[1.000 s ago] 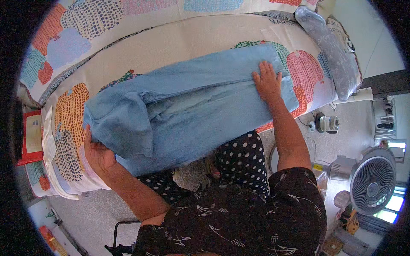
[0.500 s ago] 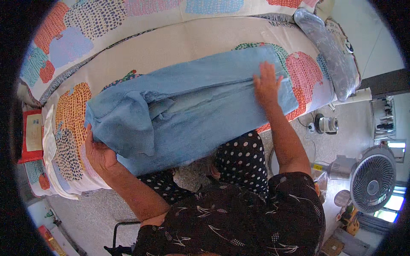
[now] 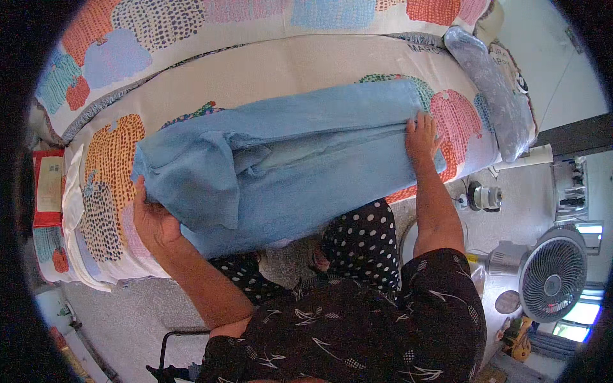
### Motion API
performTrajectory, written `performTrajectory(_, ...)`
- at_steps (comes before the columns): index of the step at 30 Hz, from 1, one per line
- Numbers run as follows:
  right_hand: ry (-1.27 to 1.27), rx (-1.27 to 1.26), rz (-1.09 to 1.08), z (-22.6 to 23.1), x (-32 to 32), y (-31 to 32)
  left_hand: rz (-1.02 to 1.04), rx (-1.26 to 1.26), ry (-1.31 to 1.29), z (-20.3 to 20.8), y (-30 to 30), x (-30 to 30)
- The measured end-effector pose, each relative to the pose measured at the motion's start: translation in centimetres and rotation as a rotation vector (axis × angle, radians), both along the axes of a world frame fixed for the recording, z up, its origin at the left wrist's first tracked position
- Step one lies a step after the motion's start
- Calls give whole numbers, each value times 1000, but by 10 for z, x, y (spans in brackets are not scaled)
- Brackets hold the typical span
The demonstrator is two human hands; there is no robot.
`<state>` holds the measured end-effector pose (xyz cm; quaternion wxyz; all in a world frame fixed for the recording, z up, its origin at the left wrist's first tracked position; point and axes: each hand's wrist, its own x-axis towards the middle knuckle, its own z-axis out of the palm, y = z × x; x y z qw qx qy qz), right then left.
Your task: Folding a blue shirt on a bed
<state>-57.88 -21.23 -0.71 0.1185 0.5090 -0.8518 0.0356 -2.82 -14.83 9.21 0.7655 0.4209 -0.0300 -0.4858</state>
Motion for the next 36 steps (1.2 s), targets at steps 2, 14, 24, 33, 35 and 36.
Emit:
performTrajectory(2,-2,-15,-39,-3,1,-3,-24,-10,-14,0,-2,-2)
performTrajectory(14,-170,-83,292,10,58,-9,-7,-20,-10,3,-1,-8)
performTrajectory(24,-79,29,447,27,110,-6,36,-49,-4,2,-1,-7)
performTrajectory(33,-365,-26,626,36,148,1,67,-120,70,-2,-2,-10)
performTrajectory(35,-654,3,772,62,188,19,72,-114,74,1,-1,-15)
performTrajectory(36,-791,143,802,72,212,32,70,-109,75,3,-1,-16)
